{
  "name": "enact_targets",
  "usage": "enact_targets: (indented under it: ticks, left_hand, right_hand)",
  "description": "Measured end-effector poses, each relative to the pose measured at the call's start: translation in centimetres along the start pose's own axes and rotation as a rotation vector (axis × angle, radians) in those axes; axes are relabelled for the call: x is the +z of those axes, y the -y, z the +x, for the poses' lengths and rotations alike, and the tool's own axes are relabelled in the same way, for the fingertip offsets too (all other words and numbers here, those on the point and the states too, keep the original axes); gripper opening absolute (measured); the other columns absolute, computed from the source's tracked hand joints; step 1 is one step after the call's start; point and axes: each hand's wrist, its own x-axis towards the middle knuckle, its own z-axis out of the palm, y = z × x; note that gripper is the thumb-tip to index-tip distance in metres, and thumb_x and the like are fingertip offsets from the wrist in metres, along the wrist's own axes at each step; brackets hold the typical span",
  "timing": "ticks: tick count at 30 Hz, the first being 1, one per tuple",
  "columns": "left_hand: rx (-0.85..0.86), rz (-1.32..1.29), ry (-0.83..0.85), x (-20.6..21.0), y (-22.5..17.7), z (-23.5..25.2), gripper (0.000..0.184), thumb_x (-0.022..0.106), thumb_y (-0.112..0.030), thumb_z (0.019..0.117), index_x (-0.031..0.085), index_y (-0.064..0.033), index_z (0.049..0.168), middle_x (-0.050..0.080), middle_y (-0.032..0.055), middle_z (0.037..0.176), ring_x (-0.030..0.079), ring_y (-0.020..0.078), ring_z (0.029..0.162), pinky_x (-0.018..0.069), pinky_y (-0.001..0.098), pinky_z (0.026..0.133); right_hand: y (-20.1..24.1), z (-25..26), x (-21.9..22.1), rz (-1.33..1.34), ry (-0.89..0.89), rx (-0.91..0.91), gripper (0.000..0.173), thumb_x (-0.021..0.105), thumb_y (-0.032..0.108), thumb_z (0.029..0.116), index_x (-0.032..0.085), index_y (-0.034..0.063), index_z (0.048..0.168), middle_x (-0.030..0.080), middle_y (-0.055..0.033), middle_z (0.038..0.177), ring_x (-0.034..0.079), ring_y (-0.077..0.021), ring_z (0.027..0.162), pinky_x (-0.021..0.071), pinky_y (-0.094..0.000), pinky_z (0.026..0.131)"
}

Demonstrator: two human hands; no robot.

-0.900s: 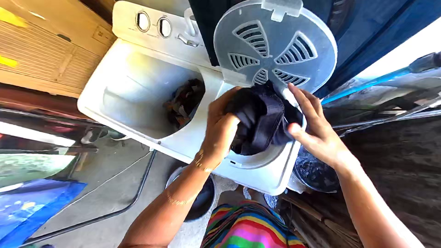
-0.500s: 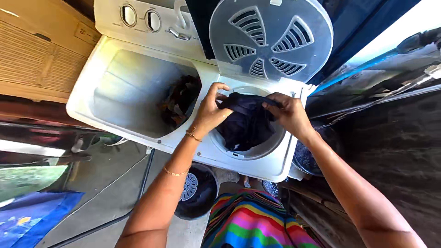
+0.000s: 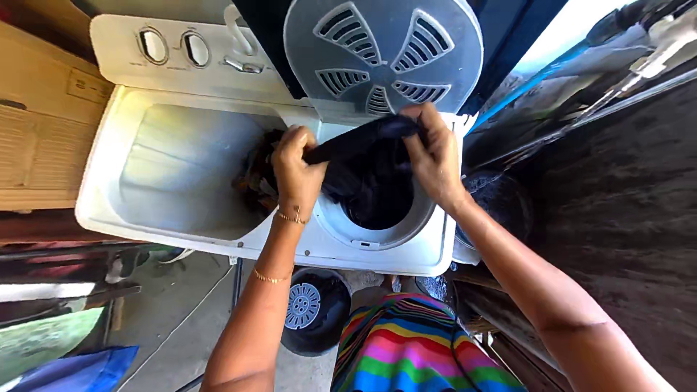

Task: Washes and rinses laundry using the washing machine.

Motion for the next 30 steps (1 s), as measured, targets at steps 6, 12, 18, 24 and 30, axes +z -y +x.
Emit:
enact_targets:
  ticks: [6,12,18,24,30]
  left_hand:
    - [-0.254,0.125,0.692,4.3,1.9,-6.6,0.044,0.088,-0.024,0.0793,0.071,0.0038,0.109,0.066,0.0284,0.117,0.061,0.0478,0.113,0.0464,0.0665,0.099]
    - [-0.309,0.069,0.660,9.1,-0.8,-12.8,0.038,0.066,-0.035,0.0984,0.070,-0.0002,0.115,0.069,0.0199,0.111,0.065,0.0363,0.100,0.0525,0.0561,0.090]
    - [-0.167,0.297,0.564,11.2,-1.5,-14.5,0.049,0.047,-0.042,0.1047,0.072,-0.0007,0.115,0.072,0.0150,0.096,0.069,0.0327,0.088,0.0563,0.0520,0.082]
    - [-0.268,0.281,0.688,11.2,-1.8,-14.2,0.040,0.052,-0.029,0.1063,0.069,0.0048,0.117,0.071,0.0206,0.098,0.068,0.0348,0.087,0.0549,0.0521,0.080]
    - [-0.257,0.315,0.696,11.1,-2.0,-14.2,0.041,0.050,-0.033,0.1074,0.071,0.0020,0.114,0.071,0.0193,0.095,0.066,0.0337,0.085,0.0529,0.0515,0.079]
  right_hand:
    - [-6.7,-10.7,-1.6,-0.161,0.299,0.114,0.031,0.074,0.016,0.0927,0.071,0.0052,0.121,0.071,-0.0105,0.120,0.065,-0.0249,0.119,0.0451,-0.0506,0.113]
    - [-17.1,-19.2,-12.1,-0.222,-0.266,0.846,0.035,0.055,0.026,0.1063,0.063,0.0001,0.129,0.065,-0.0206,0.128,0.065,-0.0303,0.117,0.0534,-0.0481,0.100]
    - [-36.0,-27.5,-17.0,-0.481,-0.070,1.434,0.096,0.077,0.057,0.0860,0.035,0.0165,0.161,0.023,-0.0339,0.163,0.026,-0.0539,0.149,0.0299,-0.0697,0.115]
    - [-42.8,-29.1,-14.7,-0.283,0.091,1.598,0.062,0.055,0.033,0.1072,0.043,-0.0120,0.148,0.042,-0.0335,0.153,0.038,-0.0437,0.147,0.0275,-0.0546,0.122]
    - [-39.2,-31.2,-8.7,-0.305,0.005,1.577,0.043,0.041,0.014,0.1112,0.048,-0.0126,0.144,0.049,-0.0296,0.149,0.048,-0.0356,0.141,0.0348,-0.0416,0.119]
